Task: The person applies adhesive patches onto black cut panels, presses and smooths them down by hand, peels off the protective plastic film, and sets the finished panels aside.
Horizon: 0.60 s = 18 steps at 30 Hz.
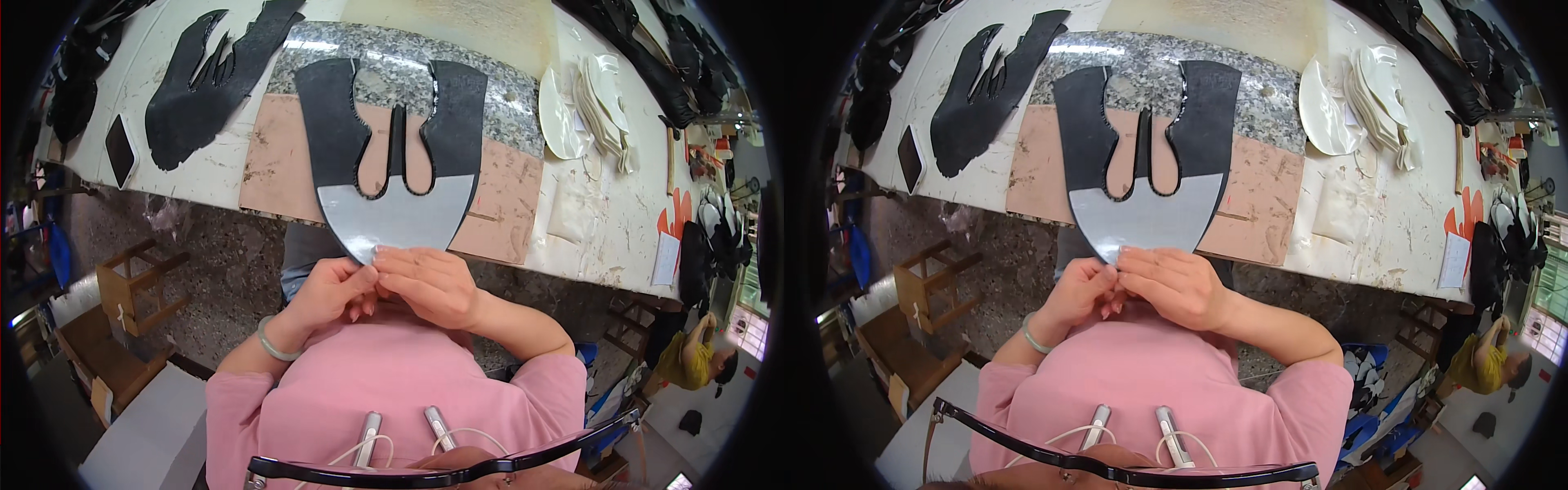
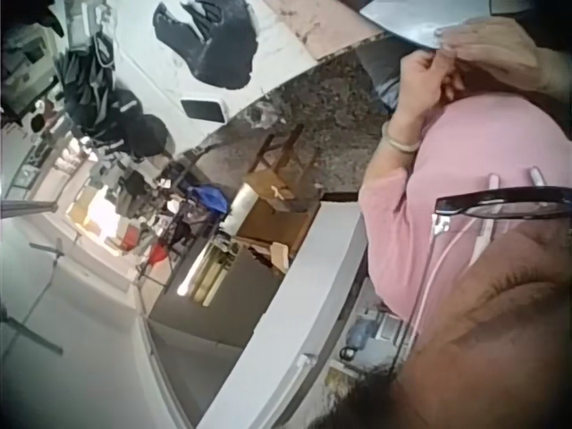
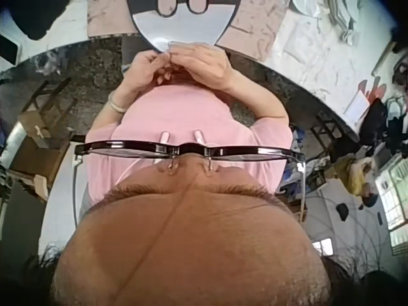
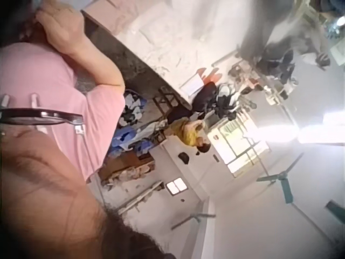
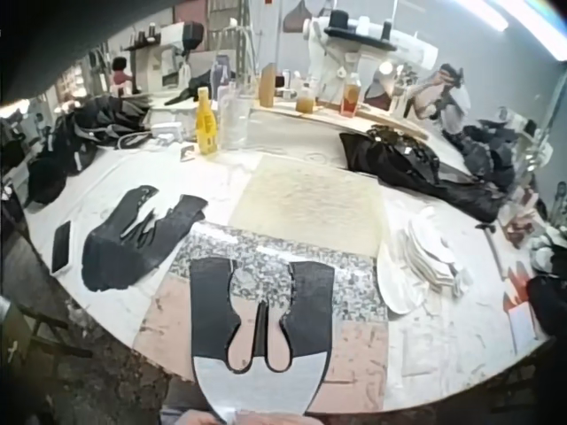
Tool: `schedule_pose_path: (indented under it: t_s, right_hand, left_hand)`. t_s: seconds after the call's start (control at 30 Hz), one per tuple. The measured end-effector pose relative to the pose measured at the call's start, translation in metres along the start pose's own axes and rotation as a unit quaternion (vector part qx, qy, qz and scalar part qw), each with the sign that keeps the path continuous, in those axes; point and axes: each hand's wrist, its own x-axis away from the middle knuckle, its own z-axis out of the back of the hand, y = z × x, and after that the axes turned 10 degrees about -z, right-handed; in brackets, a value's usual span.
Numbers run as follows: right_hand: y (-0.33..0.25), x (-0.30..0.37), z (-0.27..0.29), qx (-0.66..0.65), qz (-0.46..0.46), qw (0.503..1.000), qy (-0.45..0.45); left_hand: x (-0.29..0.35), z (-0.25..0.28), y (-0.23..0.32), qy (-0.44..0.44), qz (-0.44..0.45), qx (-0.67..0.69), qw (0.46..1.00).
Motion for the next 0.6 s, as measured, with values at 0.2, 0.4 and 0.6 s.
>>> schedule_pose_path:
  t_s: [0.2,0.4,0.6]
  right_hand:
    - [0.003,-0.012,0.047,0.064,-0.143,0.978,-0.141]
    - [0.013,-0.004,0.060,0.215,-0.136,0.955,-0.152]
    - [0.000,-0.030,0.030,0.275,-0.104,0.927,-0.232]
  left_hand:
    - [-0.008,0.001,-0.016,0.058,0.031,-0.018,0.998]
    - [-0.011,0.002,-0.020,0.110,-0.029,-0.037,0.993]
    - [-0.010,0.002,-0.016,0.115,-0.022,-0.081,0.990]
